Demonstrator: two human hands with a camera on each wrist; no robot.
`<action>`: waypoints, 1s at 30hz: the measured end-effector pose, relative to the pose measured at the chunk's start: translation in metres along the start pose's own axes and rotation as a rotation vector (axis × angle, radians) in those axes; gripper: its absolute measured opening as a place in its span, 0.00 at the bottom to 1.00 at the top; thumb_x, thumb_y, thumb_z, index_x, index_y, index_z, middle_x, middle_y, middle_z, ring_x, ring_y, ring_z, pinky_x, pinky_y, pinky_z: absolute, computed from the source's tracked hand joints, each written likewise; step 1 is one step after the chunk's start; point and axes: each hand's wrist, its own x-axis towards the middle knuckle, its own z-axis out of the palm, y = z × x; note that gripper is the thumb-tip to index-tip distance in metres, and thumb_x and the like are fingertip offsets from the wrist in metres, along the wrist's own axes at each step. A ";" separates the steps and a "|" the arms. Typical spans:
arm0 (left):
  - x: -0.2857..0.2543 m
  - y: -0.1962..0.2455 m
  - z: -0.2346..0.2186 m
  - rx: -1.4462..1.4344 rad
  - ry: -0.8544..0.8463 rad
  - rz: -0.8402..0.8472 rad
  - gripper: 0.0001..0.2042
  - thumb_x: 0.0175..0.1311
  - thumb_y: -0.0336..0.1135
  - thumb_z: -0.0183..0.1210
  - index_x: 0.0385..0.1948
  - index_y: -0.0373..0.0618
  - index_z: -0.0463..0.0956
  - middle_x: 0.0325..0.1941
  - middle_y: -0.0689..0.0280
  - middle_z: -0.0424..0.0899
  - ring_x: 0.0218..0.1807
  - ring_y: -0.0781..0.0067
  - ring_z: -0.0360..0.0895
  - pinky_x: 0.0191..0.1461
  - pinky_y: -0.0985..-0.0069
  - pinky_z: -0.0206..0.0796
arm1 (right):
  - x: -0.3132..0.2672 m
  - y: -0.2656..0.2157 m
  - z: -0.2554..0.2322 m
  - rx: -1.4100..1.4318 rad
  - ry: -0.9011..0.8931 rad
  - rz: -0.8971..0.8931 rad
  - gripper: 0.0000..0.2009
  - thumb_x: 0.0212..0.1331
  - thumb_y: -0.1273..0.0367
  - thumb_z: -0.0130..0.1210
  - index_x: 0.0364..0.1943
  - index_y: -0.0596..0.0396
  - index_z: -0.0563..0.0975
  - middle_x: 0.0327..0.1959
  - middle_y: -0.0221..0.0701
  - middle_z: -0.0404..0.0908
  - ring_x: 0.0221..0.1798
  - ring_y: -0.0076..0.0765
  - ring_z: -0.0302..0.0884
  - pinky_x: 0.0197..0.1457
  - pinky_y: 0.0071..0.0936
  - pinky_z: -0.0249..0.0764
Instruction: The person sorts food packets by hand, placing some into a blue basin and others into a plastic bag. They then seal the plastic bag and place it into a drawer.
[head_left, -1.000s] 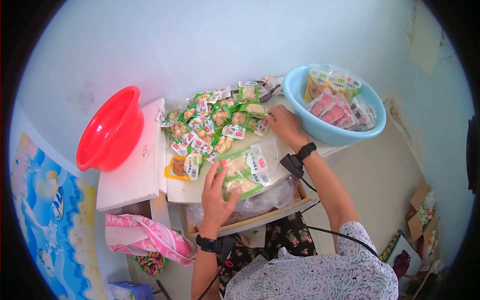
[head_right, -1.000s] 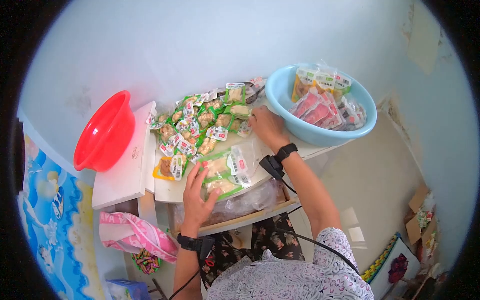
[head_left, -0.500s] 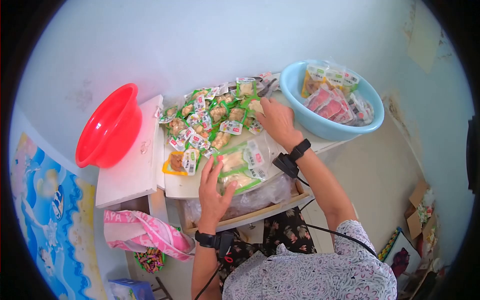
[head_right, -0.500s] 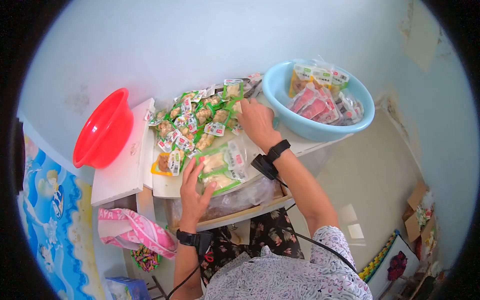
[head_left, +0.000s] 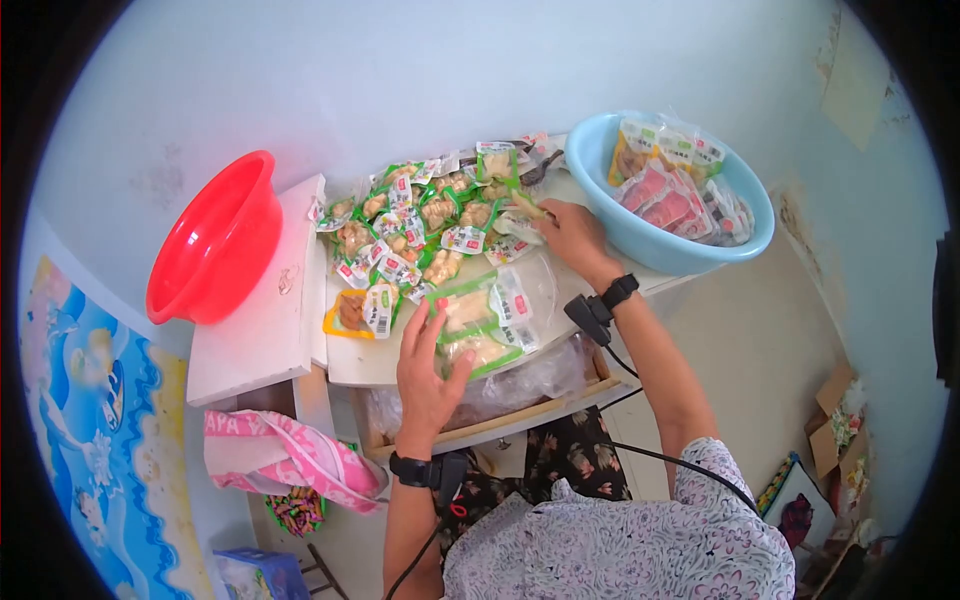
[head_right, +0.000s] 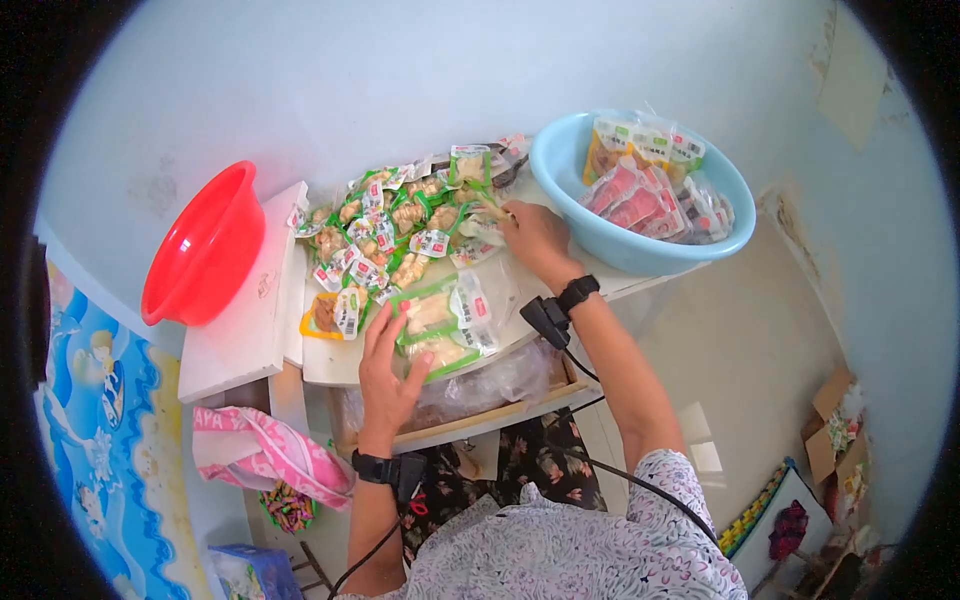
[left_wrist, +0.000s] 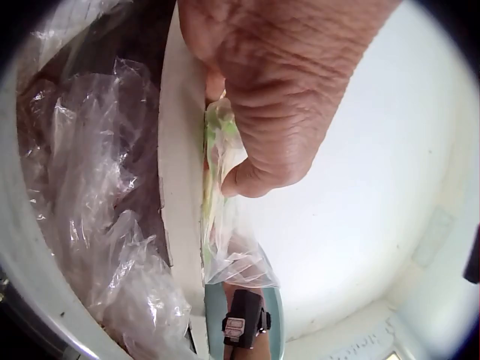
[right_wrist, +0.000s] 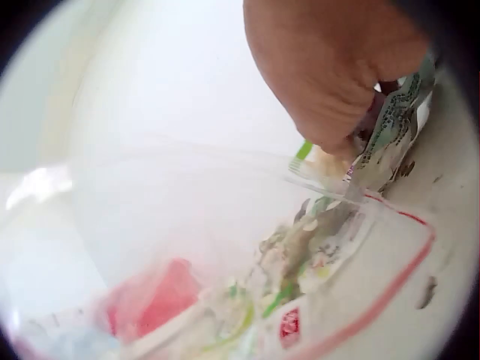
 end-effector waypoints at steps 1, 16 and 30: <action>0.000 0.000 0.000 -0.001 -0.003 -0.001 0.29 0.61 0.37 0.68 0.65 0.36 0.75 0.74 0.48 0.71 0.75 0.47 0.69 0.77 0.59 0.60 | -0.003 -0.002 0.000 0.011 0.086 -0.049 0.12 0.66 0.61 0.61 0.46 0.52 0.83 0.37 0.41 0.87 0.42 0.51 0.86 0.44 0.45 0.77; 0.000 0.028 0.003 0.105 0.178 0.054 0.29 0.57 0.33 0.71 0.63 0.37 0.76 0.67 0.53 0.75 0.67 0.48 0.73 0.71 0.58 0.66 | -0.141 0.004 -0.092 0.681 0.274 0.154 0.13 0.64 0.69 0.68 0.48 0.60 0.82 0.40 0.24 0.85 0.40 0.18 0.79 0.43 0.20 0.75; 0.041 0.082 0.078 0.226 0.107 0.071 0.14 0.61 0.38 0.71 0.42 0.44 0.79 0.30 0.64 0.77 0.32 0.62 0.75 0.36 0.64 0.68 | -0.166 0.008 -0.084 1.066 0.528 0.286 0.06 0.69 0.74 0.64 0.44 0.56 0.78 0.38 0.26 0.85 0.39 0.16 0.79 0.45 0.16 0.73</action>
